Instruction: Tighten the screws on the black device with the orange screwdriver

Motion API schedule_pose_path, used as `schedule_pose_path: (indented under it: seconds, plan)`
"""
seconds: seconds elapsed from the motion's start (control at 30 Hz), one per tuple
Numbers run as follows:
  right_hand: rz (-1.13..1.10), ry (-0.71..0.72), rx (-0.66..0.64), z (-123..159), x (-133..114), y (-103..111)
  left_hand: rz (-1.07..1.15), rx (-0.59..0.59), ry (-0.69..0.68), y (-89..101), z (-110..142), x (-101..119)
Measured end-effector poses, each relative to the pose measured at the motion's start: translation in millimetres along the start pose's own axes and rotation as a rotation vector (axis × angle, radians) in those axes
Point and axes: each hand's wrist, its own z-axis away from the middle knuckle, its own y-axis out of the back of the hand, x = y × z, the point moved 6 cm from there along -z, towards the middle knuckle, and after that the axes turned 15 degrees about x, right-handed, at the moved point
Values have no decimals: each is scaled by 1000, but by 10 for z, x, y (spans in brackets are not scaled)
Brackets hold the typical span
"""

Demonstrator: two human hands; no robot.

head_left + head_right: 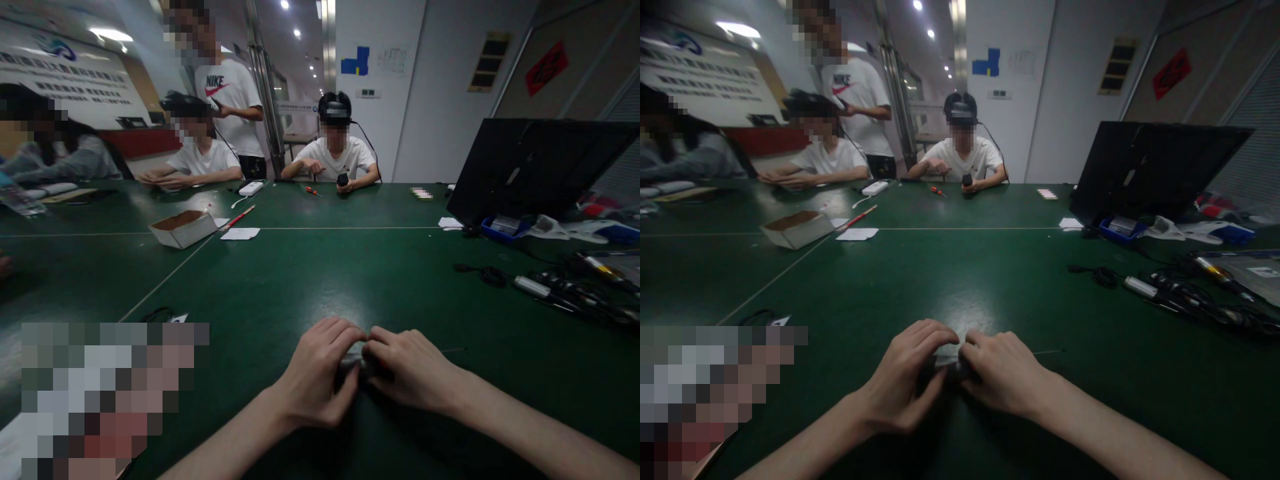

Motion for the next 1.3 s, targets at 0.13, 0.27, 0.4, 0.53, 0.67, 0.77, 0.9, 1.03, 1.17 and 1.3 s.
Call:
schedule_pose_path:
  seconds: [0.13, 0.27, 0.4, 0.53, 0.67, 0.77, 0.9, 1.03, 1.17, 1.3]
  plan:
    - [-37, 68, -7, -90, -136, -51, 36, -77, 64, 57, 30, -22]
    - [-67, 92, -8, -141, -212, -94, 31, -221, 176, 81, 110, -72]
    - [-97, 98, -19, -177, -232, -80, 24, -287, 201, 65, 202, -117]
    - [-230, 113, -36, -219, -246, 169, 20, -237, 160, 65, 239, -147]
    - [-530, 71, 131, -324, -243, 701, 12, -254, 165, 69, 234, -152]
    - [-742, -53, 263, -409, -154, 1017, -34, -294, 196, 78, 214, -151]
    - [-1041, -85, 272, -470, -108, 1162, -54, -333, 232, 73, 193, -152]
    - [-945, -68, 248, -442, -87, 1146, -58, -323, 244, 56, 200, -172]
    - [-483, 11, 242, -397, -77, 1111, -58, -295, 254, 40, 242, -204]
    - [-431, 114, 238, -401, -125, 1109, -58, -271, 293, 22, 281, -242]
